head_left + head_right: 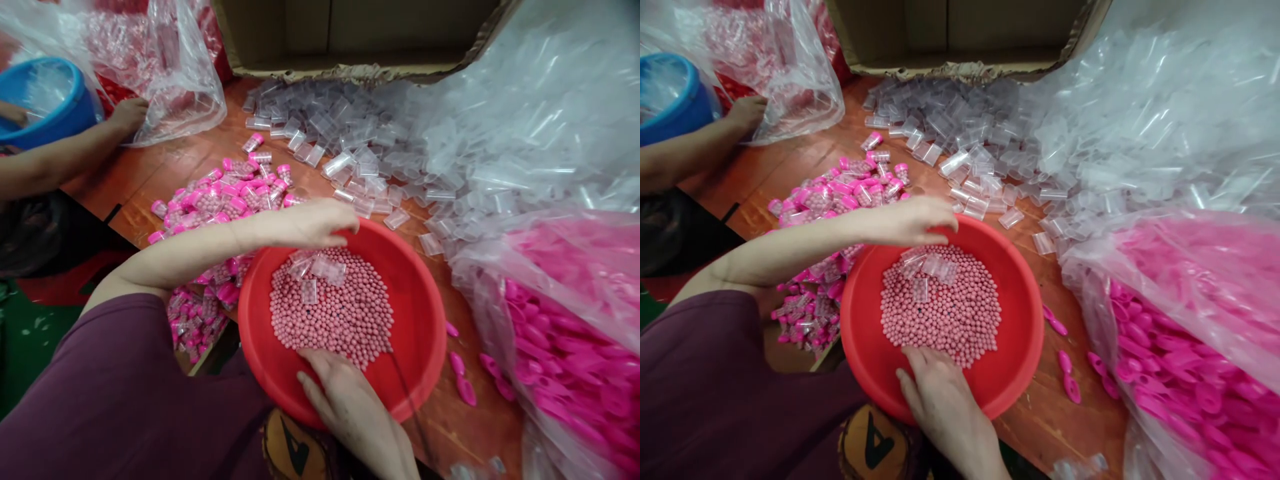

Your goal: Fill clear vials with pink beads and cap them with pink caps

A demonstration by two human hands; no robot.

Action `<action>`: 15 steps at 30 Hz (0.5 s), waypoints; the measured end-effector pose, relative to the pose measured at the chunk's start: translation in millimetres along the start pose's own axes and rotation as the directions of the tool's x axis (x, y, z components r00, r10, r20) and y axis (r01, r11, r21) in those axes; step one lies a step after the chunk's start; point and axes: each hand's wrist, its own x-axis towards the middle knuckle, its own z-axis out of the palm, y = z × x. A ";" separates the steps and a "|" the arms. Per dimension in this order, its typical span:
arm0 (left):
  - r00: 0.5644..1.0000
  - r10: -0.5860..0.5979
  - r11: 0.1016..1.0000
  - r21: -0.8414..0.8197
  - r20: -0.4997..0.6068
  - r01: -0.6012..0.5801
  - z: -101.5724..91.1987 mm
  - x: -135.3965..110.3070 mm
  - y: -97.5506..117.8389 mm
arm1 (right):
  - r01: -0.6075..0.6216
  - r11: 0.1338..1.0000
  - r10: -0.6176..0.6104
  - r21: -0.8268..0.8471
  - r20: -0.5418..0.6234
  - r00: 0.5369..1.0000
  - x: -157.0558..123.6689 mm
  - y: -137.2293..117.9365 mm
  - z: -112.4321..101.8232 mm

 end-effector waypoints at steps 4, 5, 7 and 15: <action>0.978 -0.115 0.992 0.039 -0.174 0.123 -5.9 29.6 -50.0 | 0.013 1.000 -0.013 -0.008 -0.010 1.000 -0.8 -1.8 -0.7; 0.983 -0.131 0.988 0.064 -0.127 0.140 -3.6 36.0 -63.4 | 0.010 1.000 -0.010 -0.012 -0.003 1.000 -1.1 -2.8 -1.4; 0.986 -0.159 0.982 0.109 0.043 0.153 4.3 46.6 -84.9 | 0.002 1.000 -0.002 -0.002 0.017 1.000 -1.9 -5.2 -3.5; 0.937 -0.165 0.965 0.247 0.307 0.089 51.7 77.2 -96.3 | 0.000 0.999 -0.001 0.038 0.036 0.999 -2.9 -8.5 -8.1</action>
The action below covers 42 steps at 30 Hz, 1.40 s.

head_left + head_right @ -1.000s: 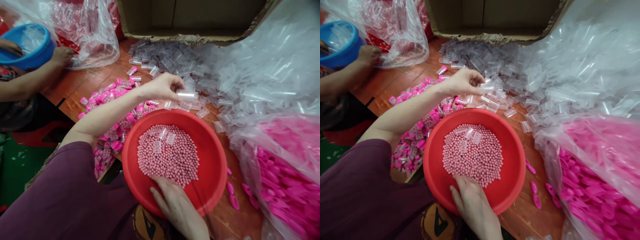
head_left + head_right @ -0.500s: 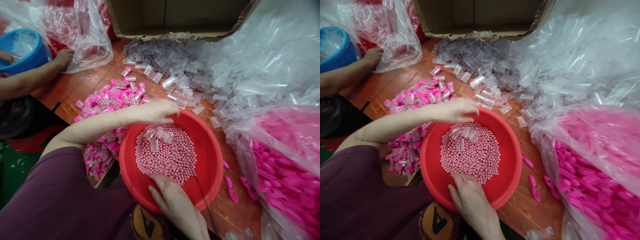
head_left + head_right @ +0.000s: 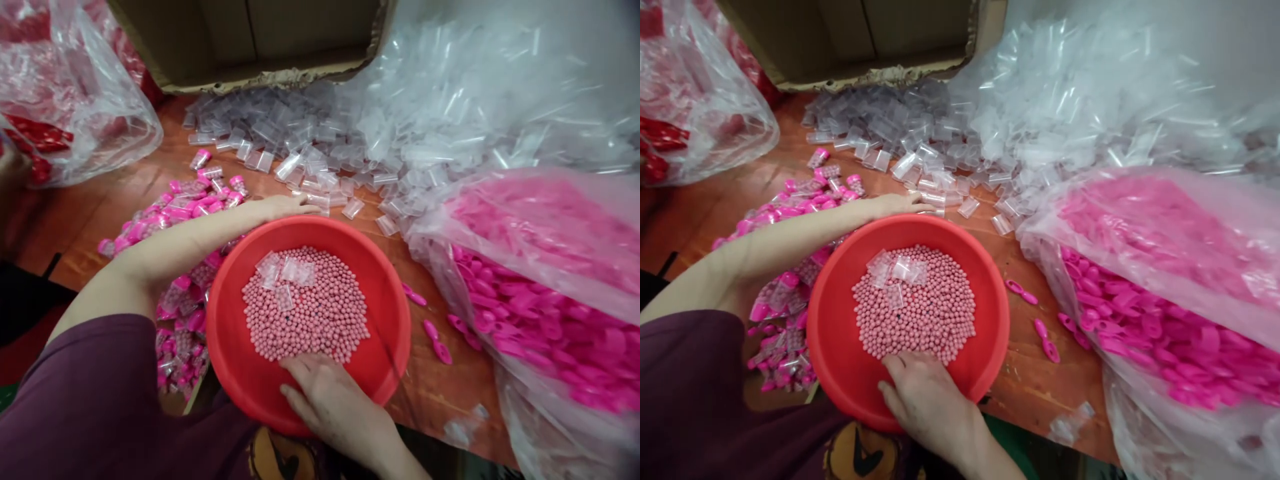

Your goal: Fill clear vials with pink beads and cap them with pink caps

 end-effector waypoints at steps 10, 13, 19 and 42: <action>0.981 0.115 0.993 -0.023 -0.155 -0.120 14.3 27.9 -2.1 | 0.040 0.999 -0.040 0.000 -0.048 0.998 -0.3 5.6 7.0; 0.970 0.106 0.991 -0.052 -0.219 -0.120 14.3 33.5 -5.1 | 0.053 0.999 -0.053 0.006 -0.050 0.997 0.1 8.2 8.4; 0.950 0.073 0.995 -0.036 -0.305 -0.088 12.9 46.4 -14.8 | 0.053 0.999 -0.052 0.003 -0.080 0.995 -0.9 7.2 7.2; 0.885 -0.059 0.923 -0.362 -0.462 -0.128 -67.5 -78.1 65.9 | 0.094 0.994 -0.099 -0.047 -0.105 0.990 3.9 8.5 8.8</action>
